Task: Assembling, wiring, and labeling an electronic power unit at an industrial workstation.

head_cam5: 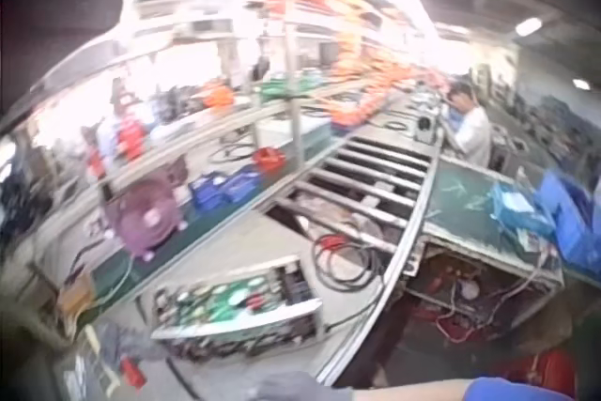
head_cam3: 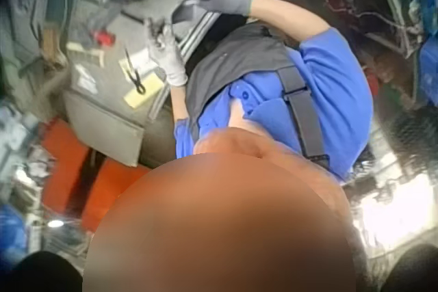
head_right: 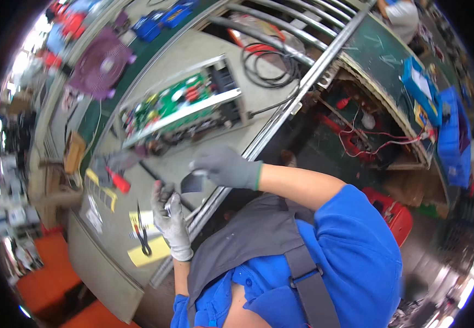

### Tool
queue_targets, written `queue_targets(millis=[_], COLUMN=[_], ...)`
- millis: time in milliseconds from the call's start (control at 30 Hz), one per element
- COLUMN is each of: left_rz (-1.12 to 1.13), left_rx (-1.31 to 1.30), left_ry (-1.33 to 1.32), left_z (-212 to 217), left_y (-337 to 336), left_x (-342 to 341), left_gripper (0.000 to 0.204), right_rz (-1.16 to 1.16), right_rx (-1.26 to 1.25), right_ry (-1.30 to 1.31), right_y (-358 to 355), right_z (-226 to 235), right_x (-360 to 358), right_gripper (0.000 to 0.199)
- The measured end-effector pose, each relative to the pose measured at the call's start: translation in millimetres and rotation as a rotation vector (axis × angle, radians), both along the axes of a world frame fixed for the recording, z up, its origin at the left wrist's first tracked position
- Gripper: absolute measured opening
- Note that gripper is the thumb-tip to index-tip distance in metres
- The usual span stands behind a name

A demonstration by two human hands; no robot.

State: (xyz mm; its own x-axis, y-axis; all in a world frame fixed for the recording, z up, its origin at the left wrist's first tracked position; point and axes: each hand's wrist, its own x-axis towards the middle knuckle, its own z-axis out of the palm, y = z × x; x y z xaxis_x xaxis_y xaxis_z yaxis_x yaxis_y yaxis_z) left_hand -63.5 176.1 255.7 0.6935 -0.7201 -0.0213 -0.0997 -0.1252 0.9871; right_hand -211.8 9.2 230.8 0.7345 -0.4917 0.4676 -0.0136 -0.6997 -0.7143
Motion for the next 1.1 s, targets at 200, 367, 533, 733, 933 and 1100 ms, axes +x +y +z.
queue_targets(millis=[200,367,533,733,933,1100], left_rz=[-0.069,0.093,0.416,0.546,0.693,0.638], left_rx=[0.019,0.382,0.115,0.432,-0.079,-0.165], left_ry=[-0.664,-0.354,-0.268,-0.411,-0.561,-0.294], left_z=[-17,-83,-129,-92,55,108], left_y=[-151,-214,-217,-225,-226,-226], left_x=[-102,-180,-172,-161,-112,-105], left_gripper=[0.037,0.032,0.041,0.038,0.046,0.055], right_rz=[-0.078,0.259,0.542,0.807,0.578,0.410], right_rx=[0.932,1.062,1.447,1.613,1.393,1.056], right_ry=[-0.163,-0.238,-0.410,-0.273,-0.419,-0.234], right_y=[-198,-324,-334,-332,-274,-255], right_z=[-61,-147,-173,-144,-14,69], right_x=[-195,-167,-49,-33,-77,-82], right_gripper=[0.022,0.029,0.031,0.033,0.022,0.018])
